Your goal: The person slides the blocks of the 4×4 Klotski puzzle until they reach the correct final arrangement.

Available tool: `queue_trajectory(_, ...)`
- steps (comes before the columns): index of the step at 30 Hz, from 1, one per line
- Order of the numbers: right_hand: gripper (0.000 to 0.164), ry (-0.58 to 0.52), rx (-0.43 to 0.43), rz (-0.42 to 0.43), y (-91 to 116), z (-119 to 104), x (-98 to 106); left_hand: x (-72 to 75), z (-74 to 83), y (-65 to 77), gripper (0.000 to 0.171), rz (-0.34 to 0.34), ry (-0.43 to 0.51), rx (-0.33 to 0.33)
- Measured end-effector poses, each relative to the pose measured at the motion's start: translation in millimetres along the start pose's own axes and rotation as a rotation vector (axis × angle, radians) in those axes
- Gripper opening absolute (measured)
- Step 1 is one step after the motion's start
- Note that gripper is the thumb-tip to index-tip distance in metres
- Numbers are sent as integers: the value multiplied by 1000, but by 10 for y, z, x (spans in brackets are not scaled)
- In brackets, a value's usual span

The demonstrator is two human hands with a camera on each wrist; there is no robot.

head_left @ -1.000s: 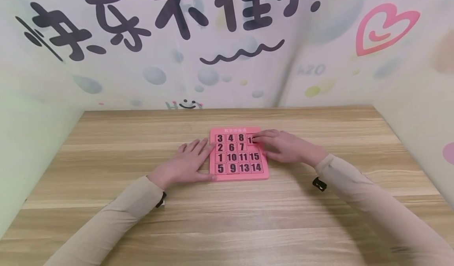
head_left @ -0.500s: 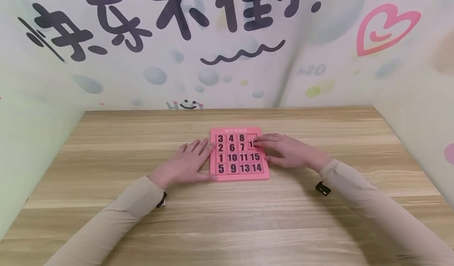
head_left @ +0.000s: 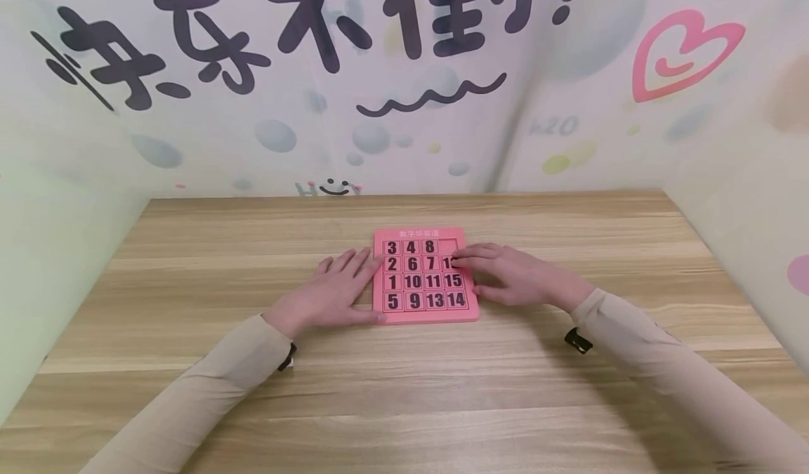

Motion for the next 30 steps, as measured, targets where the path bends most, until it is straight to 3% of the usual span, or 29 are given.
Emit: queue_trajectory(30, 54, 9, 6, 29, -209, 59, 38, -25, -8, -22, 101, -12, 21, 2)
Point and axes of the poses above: each hand's wrist, its own y-axis away from the middle knuckle, its own x-axis out of the back of the hand, z = x × y, the point moved 4 cm from there along -y, towards the middle knuckle, and after that the axes turned 13 degrees about -z, right-handed, at the moved point
